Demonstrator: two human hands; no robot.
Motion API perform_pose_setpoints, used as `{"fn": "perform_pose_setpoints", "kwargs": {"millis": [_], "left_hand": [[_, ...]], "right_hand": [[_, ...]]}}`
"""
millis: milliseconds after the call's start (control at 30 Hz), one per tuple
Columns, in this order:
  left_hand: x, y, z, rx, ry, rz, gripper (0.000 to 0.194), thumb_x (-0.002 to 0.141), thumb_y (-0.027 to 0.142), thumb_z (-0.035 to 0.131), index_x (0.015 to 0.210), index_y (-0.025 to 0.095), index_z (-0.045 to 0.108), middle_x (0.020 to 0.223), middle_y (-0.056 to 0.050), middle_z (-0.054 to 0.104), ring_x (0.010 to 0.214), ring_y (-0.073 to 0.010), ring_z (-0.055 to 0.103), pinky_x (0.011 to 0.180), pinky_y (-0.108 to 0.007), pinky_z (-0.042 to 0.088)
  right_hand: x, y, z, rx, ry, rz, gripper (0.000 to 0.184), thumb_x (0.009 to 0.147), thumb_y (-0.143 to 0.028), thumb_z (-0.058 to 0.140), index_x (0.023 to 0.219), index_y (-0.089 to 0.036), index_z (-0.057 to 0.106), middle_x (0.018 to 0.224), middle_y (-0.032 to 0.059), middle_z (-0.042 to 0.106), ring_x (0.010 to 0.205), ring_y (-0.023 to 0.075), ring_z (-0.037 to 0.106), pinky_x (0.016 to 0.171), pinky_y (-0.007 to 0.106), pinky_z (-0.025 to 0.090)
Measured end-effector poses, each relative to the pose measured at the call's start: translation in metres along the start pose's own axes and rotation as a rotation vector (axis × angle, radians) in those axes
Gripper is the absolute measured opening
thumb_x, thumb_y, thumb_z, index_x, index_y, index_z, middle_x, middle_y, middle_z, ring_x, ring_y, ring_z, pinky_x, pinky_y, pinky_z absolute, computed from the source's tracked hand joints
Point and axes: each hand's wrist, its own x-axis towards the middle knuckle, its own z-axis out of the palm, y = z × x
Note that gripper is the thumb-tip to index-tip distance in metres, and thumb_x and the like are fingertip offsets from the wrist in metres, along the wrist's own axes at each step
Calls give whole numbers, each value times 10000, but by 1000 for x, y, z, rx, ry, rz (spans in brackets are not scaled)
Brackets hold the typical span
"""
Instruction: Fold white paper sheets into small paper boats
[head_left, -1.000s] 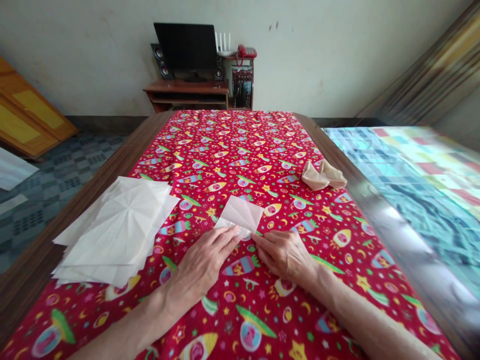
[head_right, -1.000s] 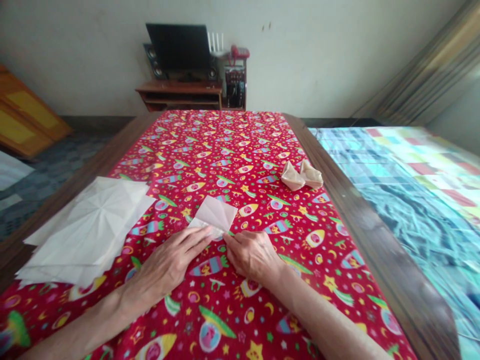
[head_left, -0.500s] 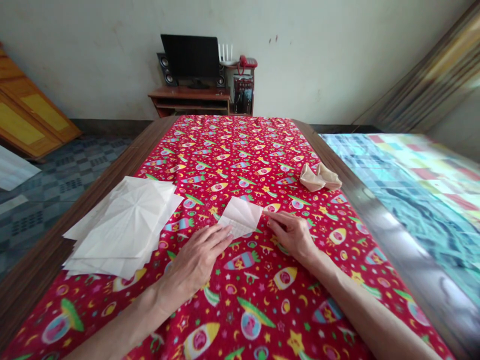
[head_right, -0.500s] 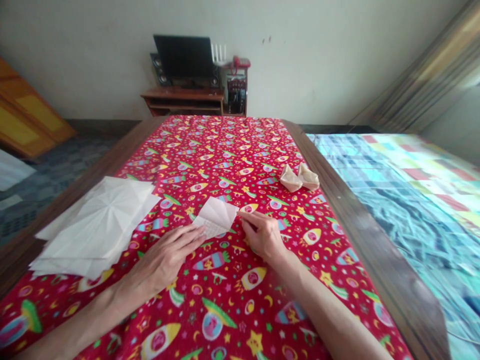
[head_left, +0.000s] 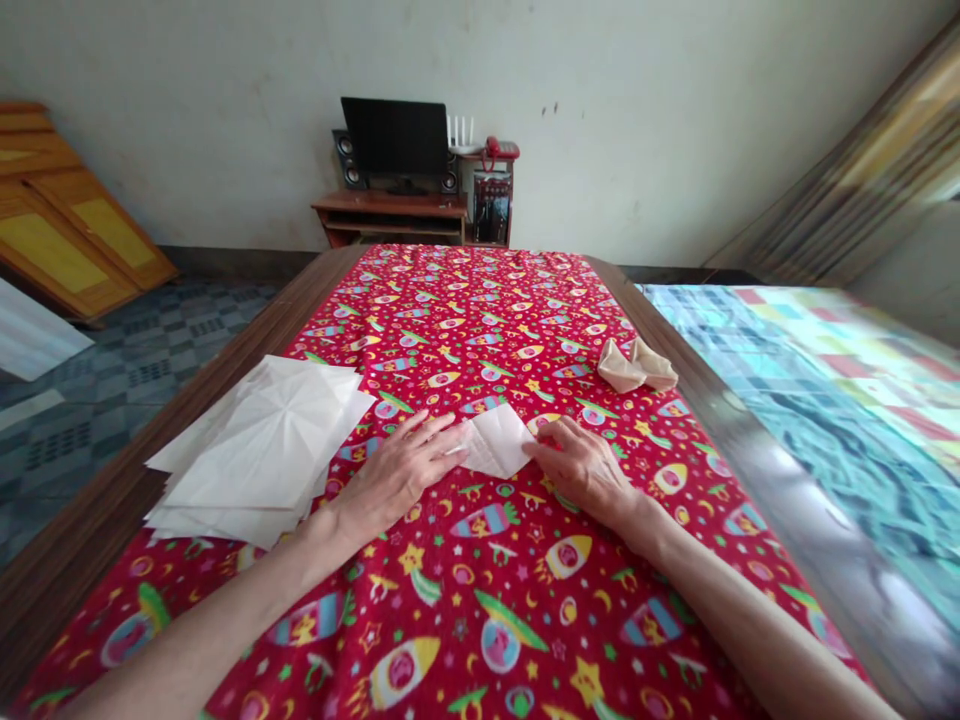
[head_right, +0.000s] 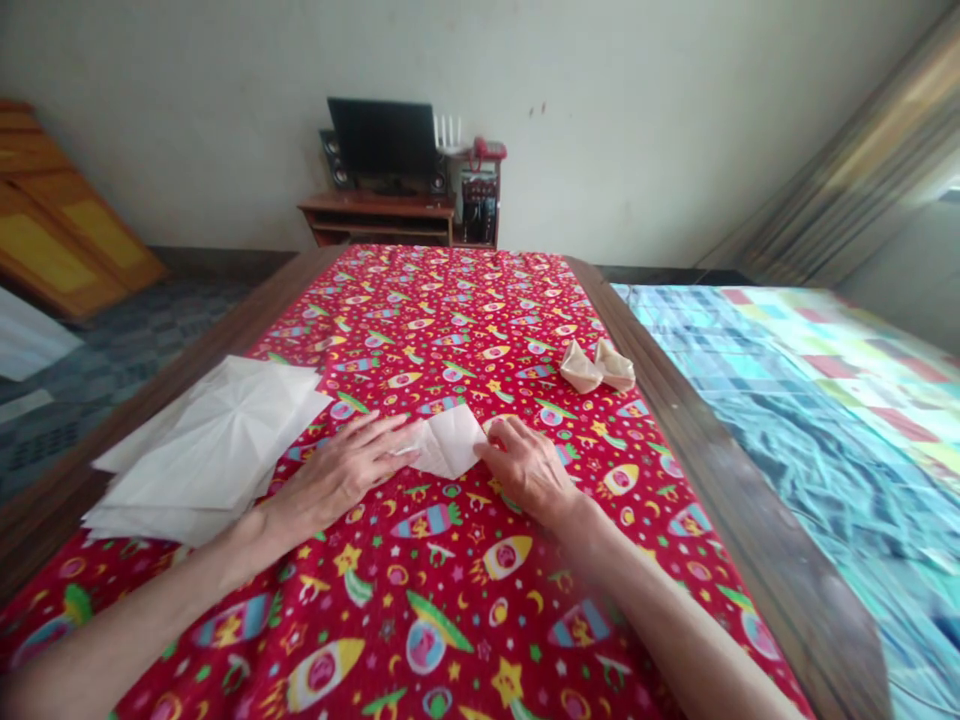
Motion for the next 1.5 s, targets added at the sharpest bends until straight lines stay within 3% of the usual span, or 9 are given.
{"fn": "perform_pose_setpoints", "kwargs": {"millis": [233,333,467,633,733,833,900,1200,1500], "left_hand": [[26,-1,2,77,-7,35,348,886,95,464,1205,163,585,1484,-49,368,1398,-241,251,1156,-497,191],[13,12,4,10,-4,4,419,856,34,415,1233,146,560,1477,-43,384,1406,-210,233,1167,-450,184],[-14,30,4,-128,-33,-39,626,754,-55,360,1346,132,445,1449,-54,427,1392,-159,267,1158,-383,229],[-32,38,7,-211,-44,-75,709,709,-65,354,1393,120,374,1473,-80,385,1404,-183,241,1140,-410,273],[-34,39,9,-222,-21,-80,717,715,-68,347,1405,126,354,1466,-88,395,1403,-189,244,1138,-436,275],[-33,40,10,-223,-18,-94,727,706,-78,342,1403,128,360,1461,-79,404,1403,-182,245,1144,-430,264],[-33,41,10,-226,-17,-109,719,707,-78,343,1395,130,376,1457,-72,411,1403,-179,241,1146,-421,262],[-28,45,5,-238,-9,-139,617,764,-50,338,1345,122,450,1409,-85,469,1376,-214,294,1125,-440,306],[-29,44,9,-257,8,-114,607,788,-24,329,1369,128,420,1428,-89,442,1386,-220,265,1126,-460,300]], "right_hand": [[-10,-58,-17,24,-82,-138,191,942,-170,441,891,-157,624,763,44,562,686,149,466,557,282,334],[-5,-73,-14,44,-86,-181,189,942,-181,455,860,-159,623,739,37,563,681,151,471,568,296,322],[0,-74,-10,146,-91,-181,215,948,-180,444,830,-164,623,799,49,610,730,145,516,623,292,360],[0,-66,-8,488,-113,0,180,937,-225,485,893,-182,655,938,58,661,847,152,571,745,279,437],[1,-61,-2,631,-108,228,222,936,-277,495,816,-180,655,782,30,656,713,122,577,668,231,440],[5,-59,3,568,-114,408,286,922,-322,505,701,-180,619,624,-5,595,567,103,530,556,210,384],[10,-58,4,497,-145,437,295,916,-331,500,680,-182,595,612,-10,584,548,101,519,538,208,356],[22,-59,7,282,-208,364,246,935,-280,450,742,-177,563,682,13,600,610,115,540,585,215,331],[26,-60,11,136,-200,309,242,934,-264,445,736,-178,554,668,11,589,587,113,517,553,240,282]]}}
